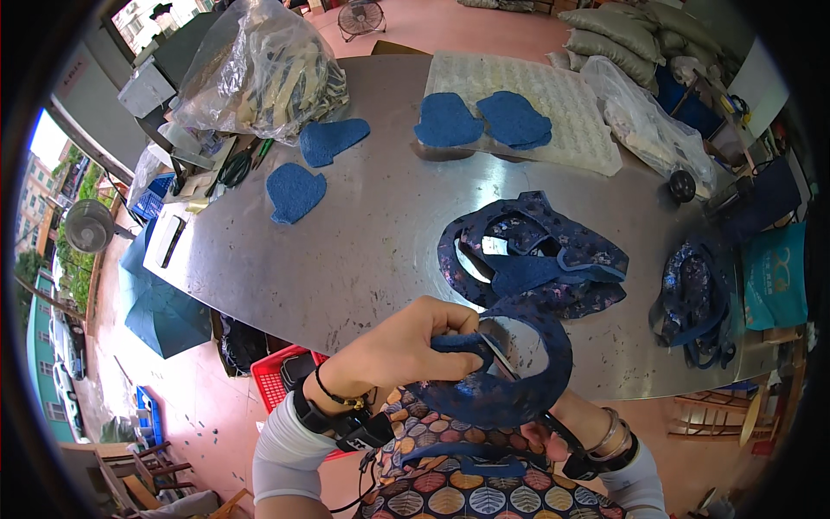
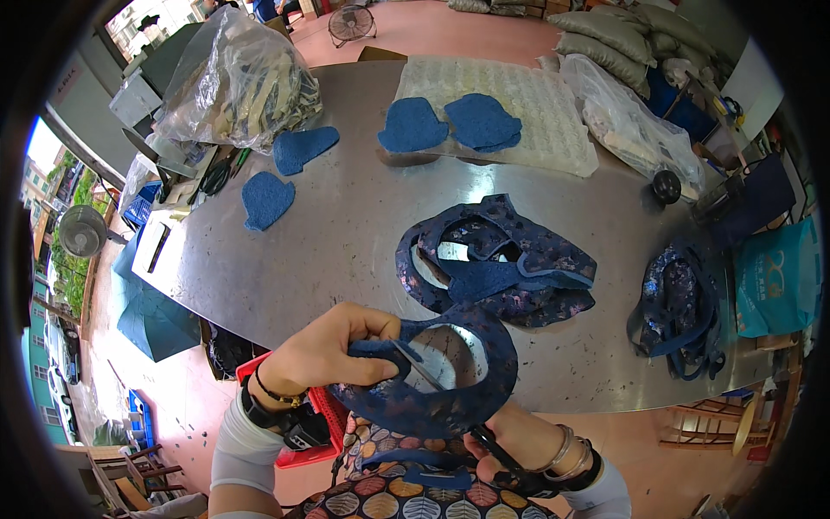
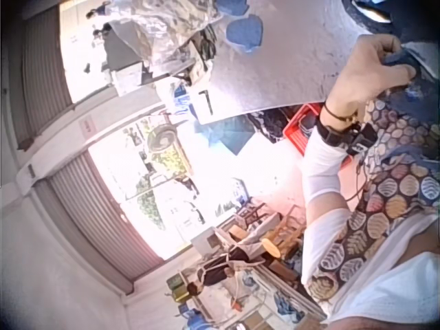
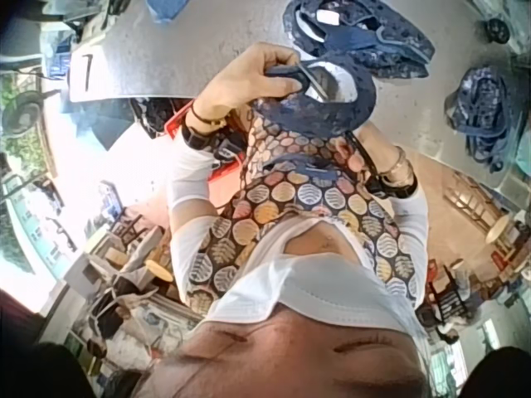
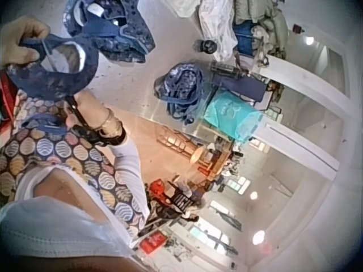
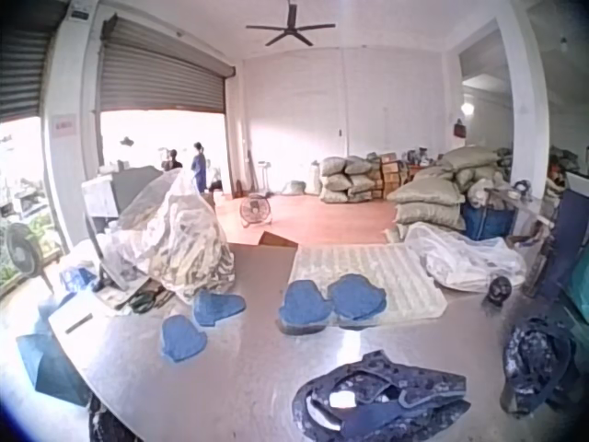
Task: Cutting out shoe upper patterns from blue material using scissors at a workbench.
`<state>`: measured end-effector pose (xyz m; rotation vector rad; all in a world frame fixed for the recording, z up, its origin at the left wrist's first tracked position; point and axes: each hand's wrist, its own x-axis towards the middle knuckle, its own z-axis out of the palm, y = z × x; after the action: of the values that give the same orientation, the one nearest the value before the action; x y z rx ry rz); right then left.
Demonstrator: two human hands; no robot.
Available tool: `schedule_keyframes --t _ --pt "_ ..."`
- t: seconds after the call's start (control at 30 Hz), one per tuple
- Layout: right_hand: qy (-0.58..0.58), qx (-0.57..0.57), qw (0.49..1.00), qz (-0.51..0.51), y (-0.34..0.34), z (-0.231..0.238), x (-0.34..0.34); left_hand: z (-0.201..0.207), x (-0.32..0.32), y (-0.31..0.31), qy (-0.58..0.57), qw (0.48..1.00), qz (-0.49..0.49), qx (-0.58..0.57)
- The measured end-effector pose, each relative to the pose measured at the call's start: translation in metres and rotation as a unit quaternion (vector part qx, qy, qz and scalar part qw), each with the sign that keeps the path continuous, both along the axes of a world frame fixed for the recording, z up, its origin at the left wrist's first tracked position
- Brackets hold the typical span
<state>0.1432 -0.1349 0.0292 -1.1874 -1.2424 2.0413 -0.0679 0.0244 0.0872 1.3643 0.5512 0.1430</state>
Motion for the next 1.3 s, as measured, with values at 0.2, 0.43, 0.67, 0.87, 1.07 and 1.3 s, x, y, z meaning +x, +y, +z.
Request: schedule_keyframes --t 0.2,0.43,0.67,0.87,1.07,1.3 --pt "-0.040 -0.014 0.999 0.015 0.001 0.002 0.005 -0.006 -0.001 0.007 0.011 0.999 -0.037 -0.001" --pt "0.026 -0.153 0.980 -0.128 0.001 0.002 -0.004 -0.019 0.004 -0.001 -0.105 0.897 0.266 0.339" --pt "-0.028 0.071 0.991 -0.112 -0.001 -0.033 -0.010 -0.040 -0.041 -0.050 -0.080 0.988 0.130 -0.037" --pt "-0.005 0.063 0.986 -0.157 0.006 -0.005 -0.034 -0.019 0.016 -0.059 -0.192 0.863 0.413 -0.218" --pt "0.044 0.001 0.993 -0.110 -0.004 -0.004 -0.020 -0.024 0.016 -0.050 -0.157 0.903 0.380 -0.125" --pt "0.047 0.044 0.997 -0.046 -0.006 -0.009 -0.016 -0.010 0.009 -0.044 -0.102 0.946 0.305 -0.051"
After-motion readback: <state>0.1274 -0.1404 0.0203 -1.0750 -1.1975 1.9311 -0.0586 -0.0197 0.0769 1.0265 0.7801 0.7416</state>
